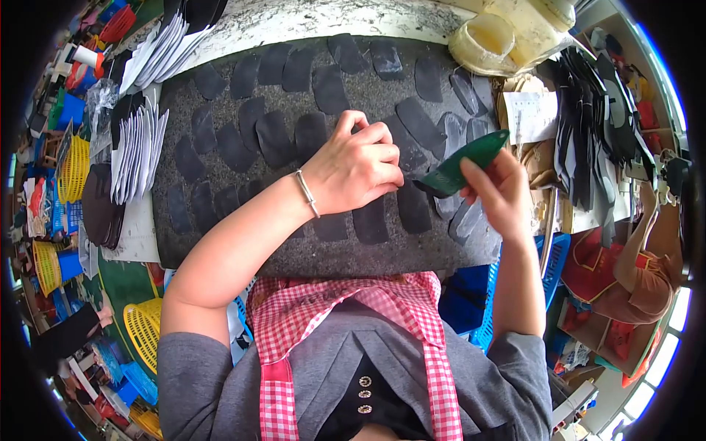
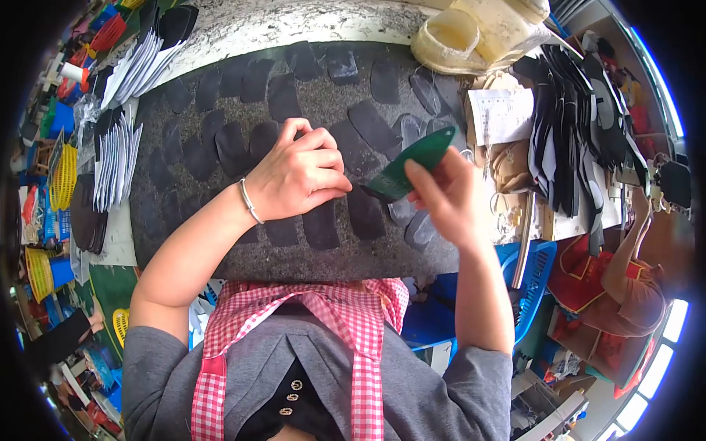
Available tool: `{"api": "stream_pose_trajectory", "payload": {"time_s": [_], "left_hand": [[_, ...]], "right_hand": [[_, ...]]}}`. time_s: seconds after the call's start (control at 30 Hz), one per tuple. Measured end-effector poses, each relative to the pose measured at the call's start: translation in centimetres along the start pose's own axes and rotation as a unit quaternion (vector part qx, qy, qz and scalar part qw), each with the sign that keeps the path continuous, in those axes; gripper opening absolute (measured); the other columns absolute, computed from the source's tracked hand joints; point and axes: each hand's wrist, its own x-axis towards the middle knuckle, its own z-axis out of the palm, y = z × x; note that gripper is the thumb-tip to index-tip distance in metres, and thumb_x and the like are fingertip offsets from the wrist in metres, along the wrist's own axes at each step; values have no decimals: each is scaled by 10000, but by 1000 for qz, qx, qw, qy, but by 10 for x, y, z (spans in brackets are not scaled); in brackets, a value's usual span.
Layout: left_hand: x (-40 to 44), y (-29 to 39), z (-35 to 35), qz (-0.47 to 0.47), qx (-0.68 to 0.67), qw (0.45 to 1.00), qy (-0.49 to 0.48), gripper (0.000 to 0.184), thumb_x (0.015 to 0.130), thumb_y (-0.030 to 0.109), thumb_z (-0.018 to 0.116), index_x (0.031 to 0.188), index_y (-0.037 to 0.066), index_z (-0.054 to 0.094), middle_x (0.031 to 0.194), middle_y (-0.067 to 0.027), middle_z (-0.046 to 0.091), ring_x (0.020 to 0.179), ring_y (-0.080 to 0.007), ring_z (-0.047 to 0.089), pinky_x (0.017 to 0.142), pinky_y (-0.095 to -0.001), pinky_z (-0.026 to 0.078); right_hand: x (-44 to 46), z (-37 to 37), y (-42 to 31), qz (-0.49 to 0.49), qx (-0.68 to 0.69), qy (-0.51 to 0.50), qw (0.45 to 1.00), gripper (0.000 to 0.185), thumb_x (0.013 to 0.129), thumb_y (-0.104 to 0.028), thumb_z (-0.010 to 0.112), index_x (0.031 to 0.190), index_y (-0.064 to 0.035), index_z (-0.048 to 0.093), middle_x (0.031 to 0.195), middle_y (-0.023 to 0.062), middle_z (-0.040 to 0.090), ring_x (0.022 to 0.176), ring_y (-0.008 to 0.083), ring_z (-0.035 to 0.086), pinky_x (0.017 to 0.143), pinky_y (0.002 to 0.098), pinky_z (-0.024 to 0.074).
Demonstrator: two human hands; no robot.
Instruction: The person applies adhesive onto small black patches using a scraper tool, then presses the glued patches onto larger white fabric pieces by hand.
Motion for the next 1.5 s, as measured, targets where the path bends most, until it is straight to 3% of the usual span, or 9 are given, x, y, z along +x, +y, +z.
{"api": "stream_pose_trajectory", "payload": {"time_s": [0.23, 0.33, 0.53, 0.7, 0.8, 0.93, 1.33, 1.43, 1.5], "left_hand": [[3, 7, 8, 4, 66, 998, -4, 75, 814, 265, 825, 817, 221, 764, 861, 105, 658, 1009, -127, 606, 1021, -455, 342], [0, 8, 10, -16, 58, 998, 12, 79, 816, 271, 827, 829, 230, 761, 881, 108, 668, 1020, -126, 603, 1020, -457, 338], [-28, 2, -33, -74, 22, 997, -8, 86, 803, 282, 845, 807, 240, 770, 901, 123, 679, 1020, -125, 598, 1019, -440, 322], [-45, 2, -28, -63, 58, 996, -18, 91, 785, 277, 852, 780, 234, 772, 861, 125, 656, 1005, -122, 597, 1022, -462, 331], [-47, 3, -23, -59, 64, 996, -6, 93, 787, 280, 847, 775, 233, 768, 845, 124, 645, 1006, -123, 598, 1020, -472, 339], [-52, -1, -34, -77, 62, 995, 23, 89, 785, 275, 852, 786, 233, 773, 841, 124, 652, 1011, -122, 593, 1020, -469, 334], [-87, -13, -52, -131, 68, 989, -4, 80, 785, 270, 845, 807, 226, 782, 856, 120, 647, 1010, -132, 576, 1010, -457, 323], [-85, -12, -54, -123, 61, 990, 1, 76, 787, 253, 837, 796, 222, 768, 850, 113, 639, 1013, -138, 577, 1002, -461, 310], [-81, -12, -58, -126, 53, 991, -11, 76, 794, 243, 838, 807, 211, 770, 860, 101, 653, 1012, -147, 580, 1003, -451, 303]], "right_hand": [[-33, 8, -3, -126, -296, -41, 946, 152, 959, -101, 733, 976, 33, 663, 730, 121, 718, 627, 163, 723, 580, 310, 536], [-60, -7, -30, 6, -137, -79, 987, 128, 957, -66, 727, 976, 44, 664, 740, 98, 716, 621, 132, 701, 563, 286, 530], [-54, 39, -33, -102, -79, 5, 992, 125, 968, -46, 723, 1025, 56, 680, 777, 96, 738, 642, 122, 701, 584, 271, 546], [-26, 80, -8, -227, -214, 22, 950, 185, 927, -73, 747, 936, 18, 587, 649, 193, 597, 576, 380, 655, 524, 420, 482], [-50, 60, -31, -158, -244, -111, 950, 192, 921, -83, 752, 908, 17, 588, 651, 188, 613, 567, 354, 667, 520, 407, 487], [-58, 59, -57, -66, -84, -9, 994, 105, 929, -15, 741, 998, 52, 699, 733, 94, 732, 656, 120, 723, 586, 271, 556], [-45, 108, -49, -217, -199, -174, 940, 155, 900, -16, 740, 866, 15, 592, 699, 180, 619, 581, 355, 661, 519, 414, 497], [-33, 69, -70, -86, -78, -22, 993, 81, 966, -68, 744, 980, 7, 716, 765, 63, 730, 622, 104, 672, 558, 266, 515], [19, 19, -62, -208, -130, 180, 953, 133, 981, -124, 755, 967, 2, 717, 760, 46, 735, 638, 92, 669, 565, 240, 500]]}}
